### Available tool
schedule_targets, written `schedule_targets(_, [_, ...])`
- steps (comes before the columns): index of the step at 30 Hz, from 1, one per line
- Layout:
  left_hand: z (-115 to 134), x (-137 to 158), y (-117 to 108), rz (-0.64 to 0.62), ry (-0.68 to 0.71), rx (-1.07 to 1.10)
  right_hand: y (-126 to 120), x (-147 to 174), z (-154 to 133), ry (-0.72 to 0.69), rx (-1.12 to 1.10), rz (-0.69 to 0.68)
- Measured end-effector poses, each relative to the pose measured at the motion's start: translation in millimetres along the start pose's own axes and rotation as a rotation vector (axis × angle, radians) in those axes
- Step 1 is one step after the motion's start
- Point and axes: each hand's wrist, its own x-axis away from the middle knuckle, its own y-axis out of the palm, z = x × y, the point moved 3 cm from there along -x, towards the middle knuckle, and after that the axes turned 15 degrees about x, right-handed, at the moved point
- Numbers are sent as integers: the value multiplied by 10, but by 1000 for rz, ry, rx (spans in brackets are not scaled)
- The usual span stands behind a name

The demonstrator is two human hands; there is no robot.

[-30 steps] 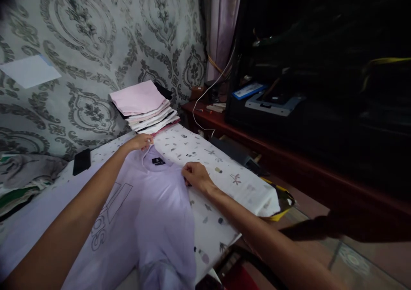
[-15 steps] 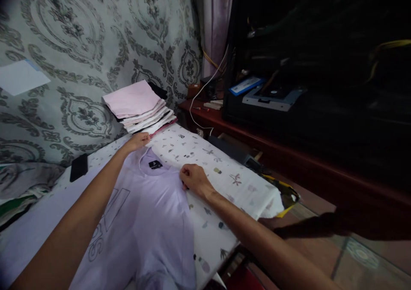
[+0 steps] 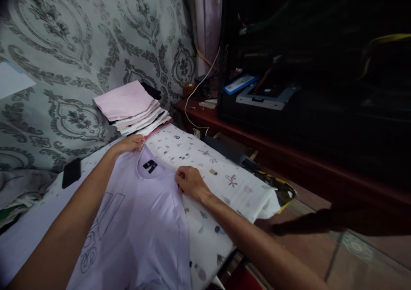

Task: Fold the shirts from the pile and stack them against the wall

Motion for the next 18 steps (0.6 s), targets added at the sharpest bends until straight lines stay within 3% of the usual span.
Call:
schedule_targets(6, [-155,-59,308,236,112,-2,13,-6,3,45,-3,-4])
schedule_targets(10, [-226,92,386,323,182,12,38,-5,7,47,22,18])
schedule_targets(14, [-145,575,550,326,354,50,54,-36,15,53,32,23])
schedule_targets(18, [51,1265,1002,209,613,-60,60,70,23,-28,65,33])
